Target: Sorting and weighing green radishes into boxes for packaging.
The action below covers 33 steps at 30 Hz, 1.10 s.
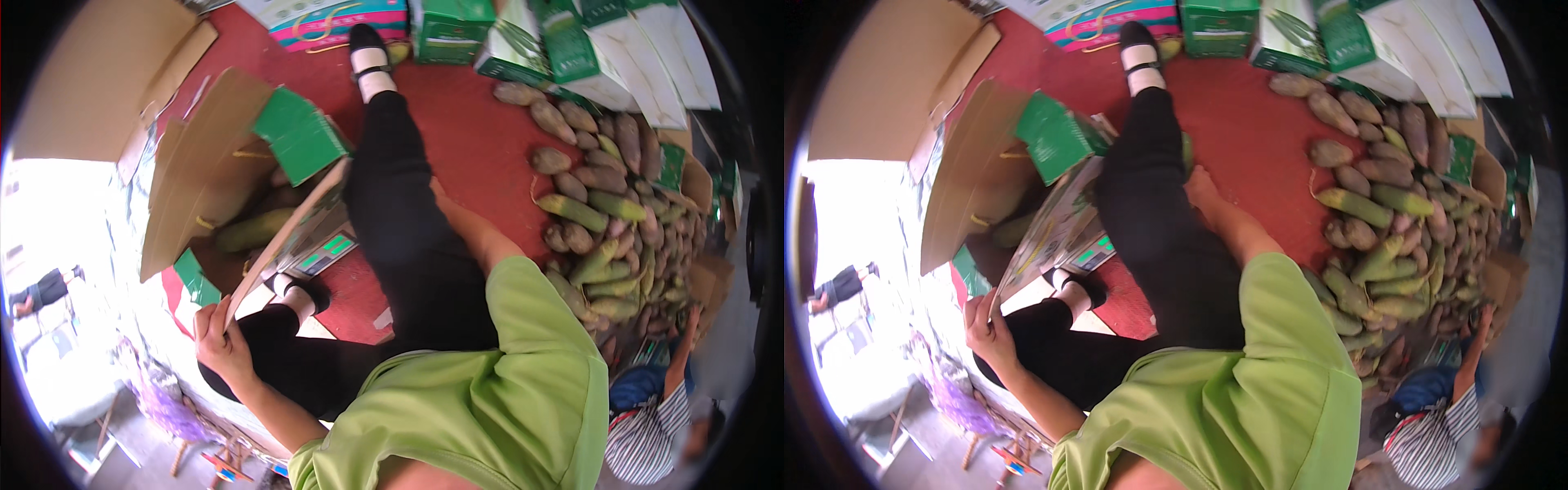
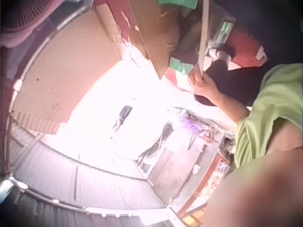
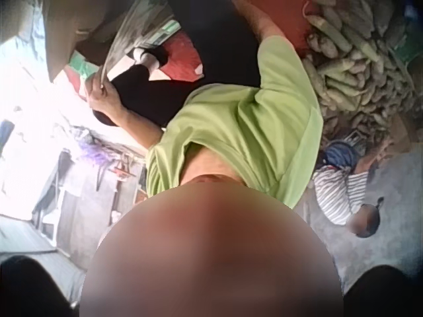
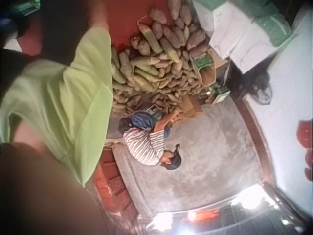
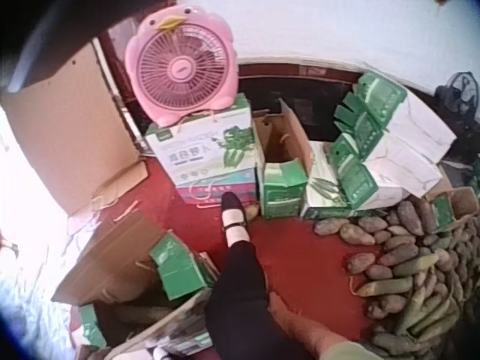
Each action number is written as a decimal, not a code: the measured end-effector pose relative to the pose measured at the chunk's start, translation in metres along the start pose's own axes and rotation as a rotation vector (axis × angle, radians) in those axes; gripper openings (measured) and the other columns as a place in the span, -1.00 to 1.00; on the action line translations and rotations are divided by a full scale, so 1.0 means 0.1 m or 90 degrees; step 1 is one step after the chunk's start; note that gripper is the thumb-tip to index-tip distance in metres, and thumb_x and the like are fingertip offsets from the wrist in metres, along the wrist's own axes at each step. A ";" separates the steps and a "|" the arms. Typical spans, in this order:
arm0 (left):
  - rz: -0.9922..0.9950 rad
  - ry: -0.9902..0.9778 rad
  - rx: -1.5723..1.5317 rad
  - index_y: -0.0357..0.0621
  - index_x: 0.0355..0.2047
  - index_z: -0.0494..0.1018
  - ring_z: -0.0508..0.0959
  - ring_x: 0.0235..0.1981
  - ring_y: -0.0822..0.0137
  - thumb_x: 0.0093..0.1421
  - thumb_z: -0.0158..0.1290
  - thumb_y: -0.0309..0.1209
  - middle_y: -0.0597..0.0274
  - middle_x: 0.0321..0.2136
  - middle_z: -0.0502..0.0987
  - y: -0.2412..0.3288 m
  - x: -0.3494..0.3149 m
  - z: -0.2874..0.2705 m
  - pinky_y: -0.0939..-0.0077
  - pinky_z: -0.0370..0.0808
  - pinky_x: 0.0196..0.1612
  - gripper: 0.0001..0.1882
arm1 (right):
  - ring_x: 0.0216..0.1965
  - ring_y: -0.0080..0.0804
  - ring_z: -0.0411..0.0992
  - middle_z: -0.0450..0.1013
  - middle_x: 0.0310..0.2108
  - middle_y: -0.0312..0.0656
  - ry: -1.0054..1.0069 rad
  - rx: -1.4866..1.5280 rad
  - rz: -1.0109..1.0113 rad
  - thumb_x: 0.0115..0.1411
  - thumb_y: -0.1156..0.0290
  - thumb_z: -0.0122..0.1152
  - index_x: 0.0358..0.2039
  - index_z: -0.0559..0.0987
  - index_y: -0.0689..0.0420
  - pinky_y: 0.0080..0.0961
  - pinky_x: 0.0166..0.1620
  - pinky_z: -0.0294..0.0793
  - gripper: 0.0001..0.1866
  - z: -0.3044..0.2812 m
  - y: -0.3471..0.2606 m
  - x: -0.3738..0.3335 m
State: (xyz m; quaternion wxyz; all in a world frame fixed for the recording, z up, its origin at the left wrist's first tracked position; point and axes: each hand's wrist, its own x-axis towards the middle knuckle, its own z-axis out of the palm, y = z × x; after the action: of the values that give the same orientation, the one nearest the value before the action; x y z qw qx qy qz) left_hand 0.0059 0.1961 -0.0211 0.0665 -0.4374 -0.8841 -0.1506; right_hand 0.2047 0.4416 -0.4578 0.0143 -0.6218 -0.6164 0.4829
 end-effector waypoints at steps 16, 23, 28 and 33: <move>0.017 0.013 0.005 -0.06 -0.39 0.59 0.52 -0.41 0.25 -0.16 0.13 -0.58 0.31 -0.46 0.45 -0.08 0.03 -0.14 0.41 0.46 -0.40 -0.74 | -0.16 -0.18 0.49 0.50 -0.19 -0.01 -0.166 0.354 0.208 -0.07 0.42 0.37 -0.01 0.45 0.30 -0.34 -0.13 0.50 -0.43 -1.44 0.03 -0.73; 0.026 0.024 0.007 -0.01 -0.38 0.58 0.51 -0.41 0.30 -0.10 0.12 -0.55 0.39 -0.46 0.45 -0.11 0.00 -0.14 0.40 0.46 -0.41 -0.77 | -0.23 -0.38 0.47 0.50 -0.20 -0.14 -0.077 0.318 0.052 -0.08 0.51 0.35 0.01 0.44 0.31 -0.45 -0.17 0.44 -0.42 -2.27 -0.17 -0.94; 0.029 0.021 0.017 0.00 -0.38 0.58 0.51 -0.40 0.29 -0.07 0.12 -0.55 0.39 -0.44 0.45 -0.12 -0.03 -0.17 0.39 0.46 -0.40 -0.79 | -0.15 -0.45 0.42 0.47 -0.15 -0.18 0.024 0.198 -0.290 -0.11 0.51 0.35 0.02 0.43 0.30 -0.52 -0.06 0.39 -0.39 -2.85 -1.49 -1.48; 0.030 0.016 0.009 0.00 -0.38 0.57 0.52 -0.36 0.28 -0.06 0.12 -0.53 0.39 -0.44 0.46 -0.12 -0.03 -0.15 0.38 0.47 -0.36 -0.80 | -0.06 -0.31 0.42 0.45 -0.12 -0.15 0.049 -0.023 -0.583 -0.14 0.46 0.36 0.01 0.45 0.21 -0.45 0.03 0.36 -0.38 -3.05 -2.71 -2.09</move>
State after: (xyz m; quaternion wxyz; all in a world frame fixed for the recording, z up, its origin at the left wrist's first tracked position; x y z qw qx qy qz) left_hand -0.0024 0.1824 -0.0102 0.0843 -0.4559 -0.8735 -0.1483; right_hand 0.2368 0.5199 -0.0075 0.2380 -0.3029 -0.8352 0.3924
